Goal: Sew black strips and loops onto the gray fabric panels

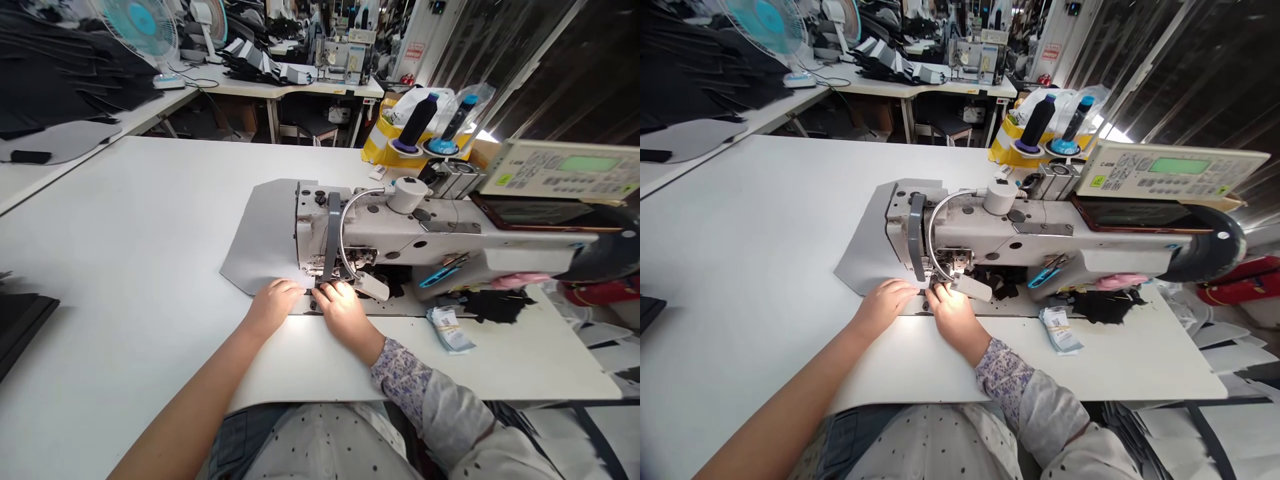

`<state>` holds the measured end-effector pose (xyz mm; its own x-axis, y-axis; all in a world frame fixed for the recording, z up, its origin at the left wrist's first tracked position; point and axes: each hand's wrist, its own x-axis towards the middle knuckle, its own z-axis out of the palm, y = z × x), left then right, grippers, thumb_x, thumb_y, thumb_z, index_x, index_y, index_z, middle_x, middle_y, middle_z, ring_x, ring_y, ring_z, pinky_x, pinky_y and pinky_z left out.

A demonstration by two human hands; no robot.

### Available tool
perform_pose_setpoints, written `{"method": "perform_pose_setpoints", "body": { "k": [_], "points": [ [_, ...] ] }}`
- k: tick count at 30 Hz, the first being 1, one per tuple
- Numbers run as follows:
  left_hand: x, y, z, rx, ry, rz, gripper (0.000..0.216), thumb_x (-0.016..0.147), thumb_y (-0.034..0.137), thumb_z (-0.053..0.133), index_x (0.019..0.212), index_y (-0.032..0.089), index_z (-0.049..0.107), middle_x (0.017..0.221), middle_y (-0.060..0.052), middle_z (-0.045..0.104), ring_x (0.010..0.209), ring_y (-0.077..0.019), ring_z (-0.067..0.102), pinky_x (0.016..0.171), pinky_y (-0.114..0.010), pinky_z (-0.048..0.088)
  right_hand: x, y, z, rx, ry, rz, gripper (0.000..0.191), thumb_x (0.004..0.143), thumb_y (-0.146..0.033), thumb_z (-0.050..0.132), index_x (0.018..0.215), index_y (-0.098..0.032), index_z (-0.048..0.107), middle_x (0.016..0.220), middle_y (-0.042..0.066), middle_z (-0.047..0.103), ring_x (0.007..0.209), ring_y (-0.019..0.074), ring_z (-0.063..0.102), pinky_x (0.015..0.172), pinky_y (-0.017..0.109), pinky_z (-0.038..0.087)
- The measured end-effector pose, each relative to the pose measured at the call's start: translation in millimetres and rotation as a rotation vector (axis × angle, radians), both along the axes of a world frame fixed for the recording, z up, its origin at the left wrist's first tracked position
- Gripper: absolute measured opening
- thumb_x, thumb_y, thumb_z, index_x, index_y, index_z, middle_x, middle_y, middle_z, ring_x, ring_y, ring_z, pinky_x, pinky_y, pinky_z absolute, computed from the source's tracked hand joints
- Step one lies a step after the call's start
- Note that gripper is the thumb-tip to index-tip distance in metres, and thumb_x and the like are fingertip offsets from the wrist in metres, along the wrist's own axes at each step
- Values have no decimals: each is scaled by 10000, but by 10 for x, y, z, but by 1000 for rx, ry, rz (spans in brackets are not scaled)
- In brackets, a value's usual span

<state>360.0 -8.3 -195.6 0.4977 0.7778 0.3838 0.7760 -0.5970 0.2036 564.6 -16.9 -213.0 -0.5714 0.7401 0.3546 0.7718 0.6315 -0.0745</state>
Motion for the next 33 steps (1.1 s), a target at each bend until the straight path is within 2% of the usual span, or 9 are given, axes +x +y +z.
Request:
{"method": "perform_pose_setpoints", "body": {
  "k": [8, 21, 29, 33],
  "points": [
    [9, 67, -5, -23, -9, 30, 234, 901, 138, 498, 934, 233, 709, 944, -6, 717, 894, -146, 633, 822, -282, 511, -51, 21, 61, -90, -54, -90, 416, 896, -86, 453, 1281, -162, 592, 1163, 130, 633, 919, 220, 568, 798, 347, 459],
    [-42, 221, -68, -94, -12, 32, 218, 896, 175, 531, 949, 262, 724, 992, 21, 724, 933, -163, 635, 846, -298, 510, -71, 53, 13, -171, -52, -146, 478, 867, -76, 437, 1323, -161, 548, 1249, 158, 591, 1048, 240, 579, 802, 311, 485],
    [-61, 268, -88, -124, -28, 52, 236, 897, 188, 529, 1009, 279, 717, 1040, 21, 722, 986, -169, 630, 868, -304, 516, -45, 58, -80, -160, -43, -151, 521, 848, -70, 442, 1350, -183, 522, 1282, 158, 585, 1168, 269, 535, 849, 337, 488],
    [-50, 276, -63, -145, -32, 71, 217, 910, 232, 523, 994, 259, 722, 1042, 8, 723, 981, -176, 634, 876, -316, 524, -50, 67, -84, -150, -51, -144, 519, 858, -75, 430, 1360, -178, 510, 1300, 159, 575, 1213, 294, 503, 911, 402, 469]
  ]
}}
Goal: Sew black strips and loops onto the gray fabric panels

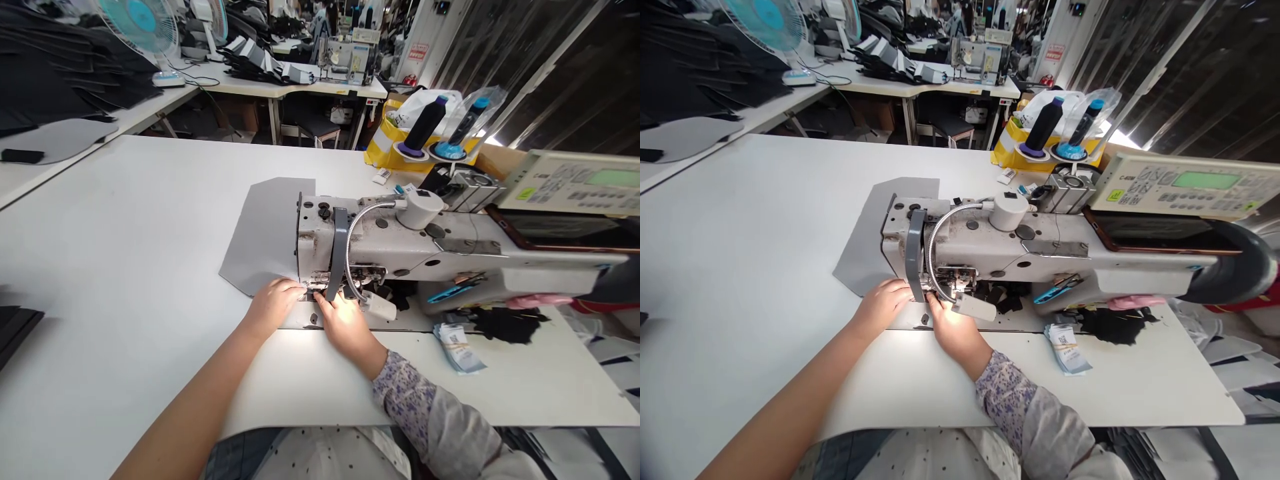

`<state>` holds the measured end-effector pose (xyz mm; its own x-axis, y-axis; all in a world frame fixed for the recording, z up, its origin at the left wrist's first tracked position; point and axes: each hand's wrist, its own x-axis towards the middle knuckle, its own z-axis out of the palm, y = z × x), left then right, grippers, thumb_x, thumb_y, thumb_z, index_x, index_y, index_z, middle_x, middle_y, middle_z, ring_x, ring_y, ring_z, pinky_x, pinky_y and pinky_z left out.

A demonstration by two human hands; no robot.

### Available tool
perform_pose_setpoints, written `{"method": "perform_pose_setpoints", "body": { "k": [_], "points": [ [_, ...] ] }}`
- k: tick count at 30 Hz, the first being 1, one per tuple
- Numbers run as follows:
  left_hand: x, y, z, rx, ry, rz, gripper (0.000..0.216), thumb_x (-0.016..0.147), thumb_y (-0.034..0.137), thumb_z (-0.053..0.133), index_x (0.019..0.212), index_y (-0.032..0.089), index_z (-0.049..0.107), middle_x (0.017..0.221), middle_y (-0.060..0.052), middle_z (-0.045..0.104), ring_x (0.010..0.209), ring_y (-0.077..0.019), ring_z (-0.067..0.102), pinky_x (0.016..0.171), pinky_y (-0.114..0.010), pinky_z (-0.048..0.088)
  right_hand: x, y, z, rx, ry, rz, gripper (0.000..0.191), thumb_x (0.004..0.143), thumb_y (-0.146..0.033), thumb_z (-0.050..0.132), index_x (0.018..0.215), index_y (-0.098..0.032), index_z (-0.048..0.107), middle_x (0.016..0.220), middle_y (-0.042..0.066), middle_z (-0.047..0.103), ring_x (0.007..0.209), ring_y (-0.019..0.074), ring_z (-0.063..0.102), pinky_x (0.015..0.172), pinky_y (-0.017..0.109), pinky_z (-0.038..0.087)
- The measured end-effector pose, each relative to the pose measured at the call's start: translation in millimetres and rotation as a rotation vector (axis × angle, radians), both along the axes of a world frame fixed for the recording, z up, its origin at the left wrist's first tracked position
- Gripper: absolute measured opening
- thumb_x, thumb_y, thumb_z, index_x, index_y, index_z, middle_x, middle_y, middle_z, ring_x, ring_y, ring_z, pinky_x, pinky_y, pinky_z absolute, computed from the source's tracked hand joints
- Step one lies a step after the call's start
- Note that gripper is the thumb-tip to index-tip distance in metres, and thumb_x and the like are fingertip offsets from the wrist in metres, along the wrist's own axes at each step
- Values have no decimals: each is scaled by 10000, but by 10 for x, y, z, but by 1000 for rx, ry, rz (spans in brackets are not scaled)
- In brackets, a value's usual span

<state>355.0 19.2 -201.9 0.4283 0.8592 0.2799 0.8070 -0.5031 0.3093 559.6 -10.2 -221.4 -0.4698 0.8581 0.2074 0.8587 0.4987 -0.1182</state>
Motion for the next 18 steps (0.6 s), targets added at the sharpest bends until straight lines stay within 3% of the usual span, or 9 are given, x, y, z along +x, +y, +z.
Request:
{"method": "perform_pose_setpoints", "body": {
  "k": [7, 13, 18],
  "points": [
    [32, 8, 54, -11, 10, 18, 213, 891, 191, 530, 914, 257, 731, 1010, 5, 724, 957, -183, 631, 878, -324, 523, -15, -9, 36, -14, 15, -17, 528, 841, -55, 444, 1352, -164, 520, 1277, 159, 592, 1199, 289, 512, 887, 373, 478],
    [60, 17, 7, -20, 31, -8, 227, 893, 183, 520, 987, 255, 714, 1021, -10, 718, 978, -184, 626, 896, -330, 506, -10, -1, 54, -14, 29, -2, 509, 844, -72, 428, 1336, -154, 533, 1274, 161, 587, 1167, 273, 525, 852, 349, 484],
    [-75, 47, 59, 16, 27, 62, 243, 928, 307, 489, 1062, 229, 677, 1086, -47, 688, 1021, -198, 609, 929, -334, 478, 21, 9, 85, -28, 105, 18, 461, 828, -83, 447, 1267, -142, 573, 1215, 137, 608, 1052, 240, 569, 865, 345, 465]
  ]
}}
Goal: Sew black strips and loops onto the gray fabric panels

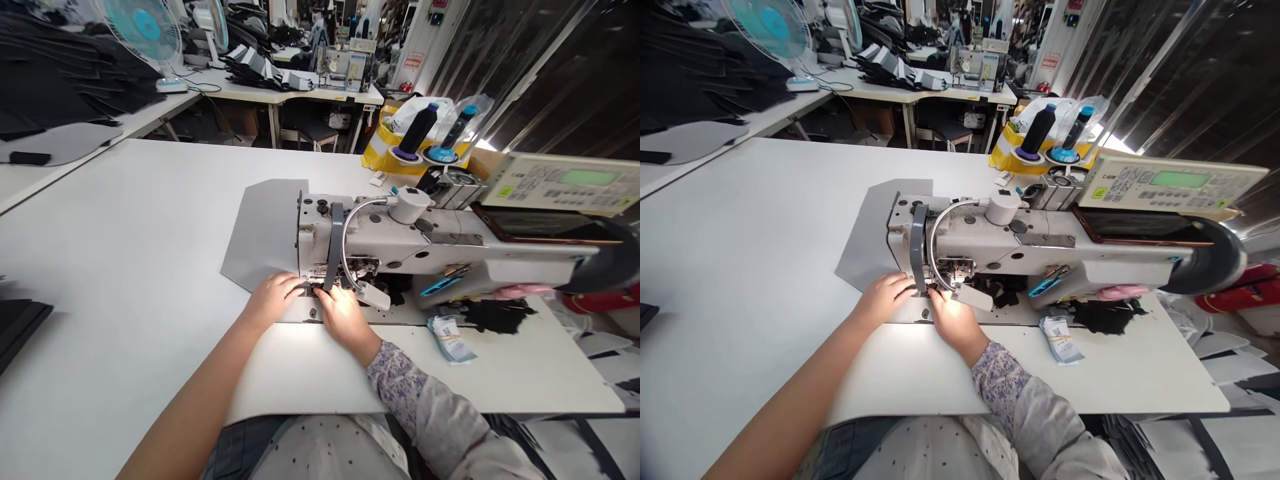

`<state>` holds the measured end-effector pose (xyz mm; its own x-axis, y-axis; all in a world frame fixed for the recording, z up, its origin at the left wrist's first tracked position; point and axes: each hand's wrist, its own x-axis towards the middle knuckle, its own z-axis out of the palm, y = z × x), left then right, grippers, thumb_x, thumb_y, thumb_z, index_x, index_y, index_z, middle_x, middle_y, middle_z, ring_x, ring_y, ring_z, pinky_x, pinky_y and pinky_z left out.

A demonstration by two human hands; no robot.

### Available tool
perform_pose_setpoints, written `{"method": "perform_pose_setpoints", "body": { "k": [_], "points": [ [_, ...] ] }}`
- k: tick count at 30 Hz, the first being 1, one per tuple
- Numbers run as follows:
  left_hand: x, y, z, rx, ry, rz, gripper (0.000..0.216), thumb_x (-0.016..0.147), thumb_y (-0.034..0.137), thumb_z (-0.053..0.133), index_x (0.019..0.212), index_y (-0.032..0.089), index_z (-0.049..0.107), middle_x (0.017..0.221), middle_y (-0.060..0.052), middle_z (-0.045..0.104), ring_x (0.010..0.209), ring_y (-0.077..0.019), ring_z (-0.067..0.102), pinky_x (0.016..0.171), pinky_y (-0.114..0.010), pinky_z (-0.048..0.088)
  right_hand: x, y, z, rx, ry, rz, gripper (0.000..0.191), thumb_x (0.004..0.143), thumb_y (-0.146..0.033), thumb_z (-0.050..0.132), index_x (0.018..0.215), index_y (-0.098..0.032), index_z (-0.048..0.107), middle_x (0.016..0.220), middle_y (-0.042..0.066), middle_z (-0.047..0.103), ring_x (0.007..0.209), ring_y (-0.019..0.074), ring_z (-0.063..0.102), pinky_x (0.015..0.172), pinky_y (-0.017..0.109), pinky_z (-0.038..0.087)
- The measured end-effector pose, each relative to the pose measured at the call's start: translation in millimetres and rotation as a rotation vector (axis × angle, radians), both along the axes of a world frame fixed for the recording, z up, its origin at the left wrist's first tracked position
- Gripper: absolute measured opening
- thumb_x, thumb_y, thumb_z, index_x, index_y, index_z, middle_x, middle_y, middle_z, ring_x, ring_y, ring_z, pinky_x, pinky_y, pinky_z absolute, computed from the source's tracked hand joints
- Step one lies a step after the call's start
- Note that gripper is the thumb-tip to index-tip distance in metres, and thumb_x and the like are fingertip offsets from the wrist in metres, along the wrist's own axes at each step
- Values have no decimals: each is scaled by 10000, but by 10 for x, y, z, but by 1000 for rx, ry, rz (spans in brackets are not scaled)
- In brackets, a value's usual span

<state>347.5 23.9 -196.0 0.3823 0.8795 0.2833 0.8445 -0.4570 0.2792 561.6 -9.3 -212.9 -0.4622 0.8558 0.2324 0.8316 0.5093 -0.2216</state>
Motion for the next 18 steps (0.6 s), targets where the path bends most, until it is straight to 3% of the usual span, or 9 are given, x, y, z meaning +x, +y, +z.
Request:
{"method": "perform_pose_setpoints", "body": {
  "k": [4, 6, 9, 13, 15, 18],
  "points": [
    [-377, -72, 112, 60, 91, 302, 322, 942, 384, 421, 1042, 198, 665, 1053, -101, 668, 996, -250, 593, 910, -399, 464, 31, 22, -1, 55, 82, 30, 363, 860, -101, 443, 1181, -135, 610, 1093, 113, 634, 968, 220, 574, 879, 347, 442],
    [-502, -243, 168, 37, 170, 333, 320, 942, 374, 408, 1013, 200, 668, 999, -100, 665, 923, -253, 598, 860, -401, 470, 44, 22, -1, 101, 121, 49, 303, 893, -125, 441, 1134, -133, 624, 1028, 106, 639, 943, 212, 570, 872, 341, 435],
    [-464, -701, 246, -105, 229, 265, 328, 953, 366, 385, 989, 199, 665, 945, -85, 659, 817, -227, 615, 747, -352, 474, 46, -28, 26, 151, 152, 56, 231, 934, -172, 438, 1022, -143, 649, 960, 98, 640, 919, 203, 561, 854, 332, 422],
    [-114, -1301, 292, -272, 206, 134, 292, 968, 353, 386, 1017, 213, 638, 906, -43, 661, 790, -189, 630, 669, -298, 453, 2, -166, 99, 121, 142, -30, 267, 943, -309, 488, 775, -162, 636, 806, 64, 624, 808, 189, 557, 777, 311, 406],
    [78, -1380, 280, -267, 214, 59, 283, 973, 340, 381, 966, 217, 636, 860, -33, 654, 813, -196, 620, 687, -304, 454, -38, -220, 122, 67, 112, -56, 311, 916, -375, 539, 688, -173, 605, 701, 38, 597, 722, 173, 551, 707, 291, 395],
    [292, -1178, 220, -145, 237, 21, 266, 965, 293, 393, 919, 203, 640, 859, -53, 636, 834, -209, 591, 749, -334, 464, -106, -249, 132, 17, 27, -43, 283, 891, -308, 553, 648, -172, 603, 640, 29, 595, 648, 157, 549, 644, 279, 374]
  ]
}}
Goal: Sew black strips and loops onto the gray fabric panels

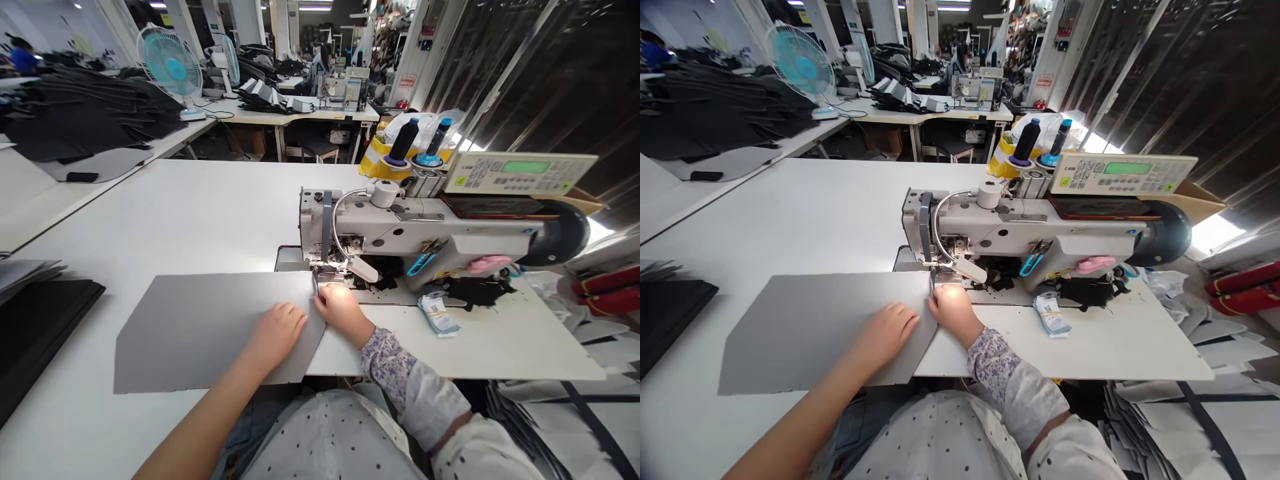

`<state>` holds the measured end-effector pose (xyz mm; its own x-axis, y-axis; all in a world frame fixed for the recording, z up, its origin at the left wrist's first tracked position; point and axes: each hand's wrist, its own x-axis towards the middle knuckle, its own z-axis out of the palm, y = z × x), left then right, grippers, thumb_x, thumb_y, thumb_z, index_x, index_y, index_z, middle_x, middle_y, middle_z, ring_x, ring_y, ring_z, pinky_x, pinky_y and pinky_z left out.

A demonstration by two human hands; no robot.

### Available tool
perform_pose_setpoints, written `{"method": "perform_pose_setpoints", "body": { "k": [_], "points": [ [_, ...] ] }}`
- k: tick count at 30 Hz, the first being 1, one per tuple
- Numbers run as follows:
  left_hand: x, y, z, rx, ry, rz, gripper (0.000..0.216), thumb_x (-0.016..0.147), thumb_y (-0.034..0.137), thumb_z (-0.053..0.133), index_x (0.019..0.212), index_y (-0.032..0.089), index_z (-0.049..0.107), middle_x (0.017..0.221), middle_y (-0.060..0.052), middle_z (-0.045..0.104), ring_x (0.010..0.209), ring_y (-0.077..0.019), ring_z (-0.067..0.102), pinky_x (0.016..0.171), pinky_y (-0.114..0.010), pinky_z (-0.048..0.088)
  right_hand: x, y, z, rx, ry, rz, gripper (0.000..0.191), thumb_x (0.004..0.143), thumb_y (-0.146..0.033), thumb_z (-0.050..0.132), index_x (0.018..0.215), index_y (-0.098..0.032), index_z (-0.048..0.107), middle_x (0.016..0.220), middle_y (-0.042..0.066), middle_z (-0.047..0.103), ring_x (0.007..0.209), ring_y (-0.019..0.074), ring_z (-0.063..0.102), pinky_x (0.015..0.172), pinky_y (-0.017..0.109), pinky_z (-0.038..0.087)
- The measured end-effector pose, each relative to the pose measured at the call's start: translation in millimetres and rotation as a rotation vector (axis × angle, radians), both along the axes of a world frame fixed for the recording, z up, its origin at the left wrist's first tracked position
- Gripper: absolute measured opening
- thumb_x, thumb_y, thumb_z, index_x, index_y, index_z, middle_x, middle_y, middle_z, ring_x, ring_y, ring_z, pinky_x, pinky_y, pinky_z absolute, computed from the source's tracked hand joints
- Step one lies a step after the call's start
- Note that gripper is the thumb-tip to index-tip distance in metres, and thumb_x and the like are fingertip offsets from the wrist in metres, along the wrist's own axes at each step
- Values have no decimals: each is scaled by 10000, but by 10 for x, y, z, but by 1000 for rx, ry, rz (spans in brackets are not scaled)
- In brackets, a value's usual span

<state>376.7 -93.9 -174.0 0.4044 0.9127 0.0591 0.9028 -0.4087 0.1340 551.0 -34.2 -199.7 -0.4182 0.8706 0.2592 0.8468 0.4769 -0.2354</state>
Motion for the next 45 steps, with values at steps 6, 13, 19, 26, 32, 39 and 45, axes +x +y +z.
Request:
{"method": "perform_pose_setpoints", "body": {
  "k": [6, 13, 19, 26, 32, 39, 45],
  "points": [
    [143, 501, -193, 145, -104, 17, 377, 931, 217, 446, 1296, 257, 536, 1210, -76, 591, 1078, -230, 519, 933, -380, 446, -95, 18, 16, 54, -99, 43, 189, 867, -184, 506, 874, -127, 686, 761, 87, 679, 704, 193, 607, 691, 321, 400],
    [163, 506, -270, 135, -165, 48, 358, 928, 236, 459, 1270, 255, 563, 1204, -84, 594, 1079, -231, 511, 953, -394, 439, -96, 66, -45, 100, -39, 28, 196, 841, -160, 499, 841, -140, 694, 688, 67, 654, 635, 175, 572, 646, 302, 379],
    [160, 573, -271, 129, -164, 43, 355, 928, 229, 460, 1264, 243, 572, 1206, -83, 601, 1071, -235, 517, 951, -398, 435, -92, 98, -80, 138, 18, 35, 182, 820, -145, 517, 701, -160, 654, 643, 48, 628, 613, 164, 549, 642, 293, 361],
    [151, 623, -265, 130, -171, 32, 342, 928, 230, 467, 1251, 248, 579, 1205, -71, 607, 1060, -234, 522, 942, -386, 428, -103, 134, -112, 114, 35, 13, 160, 813, -156, 546, 689, -166, 646, 662, 45, 635, 630, 165, 554, 641, 293, 365],
    [141, 641, -250, 142, -150, 30, 346, 925, 235, 471, 1253, 248, 579, 1196, -80, 610, 1057, -242, 528, 933, -394, 432, -103, 147, -127, 78, 42, -4, 170, 825, -166, 545, 697, -168, 657, 659, 45, 631, 639, 167, 556, 635, 287, 372],
    [209, 644, -269, 138, -142, 35, 348, 928, 244, 470, 1260, 243, 576, 1219, -75, 608, 1080, -243, 534, 956, -403, 436, -83, 181, -135, 109, 72, 0, 177, 820, -178, 540, 662, -172, 618, 639, 34, 616, 616, 157, 550, 645, 283, 366],
    [-433, 506, -195, 138, -57, 94, 450, 935, 371, 469, 1373, 267, 466, 1454, -59, 435, 1330, -230, 390, 1119, -388, 321, 14, 120, -139, 63, 146, 51, 332, 882, -353, 518, 588, -200, 494, 553, 16, 523, 567, 154, 497, 589, 277, 327]
  ]
}}
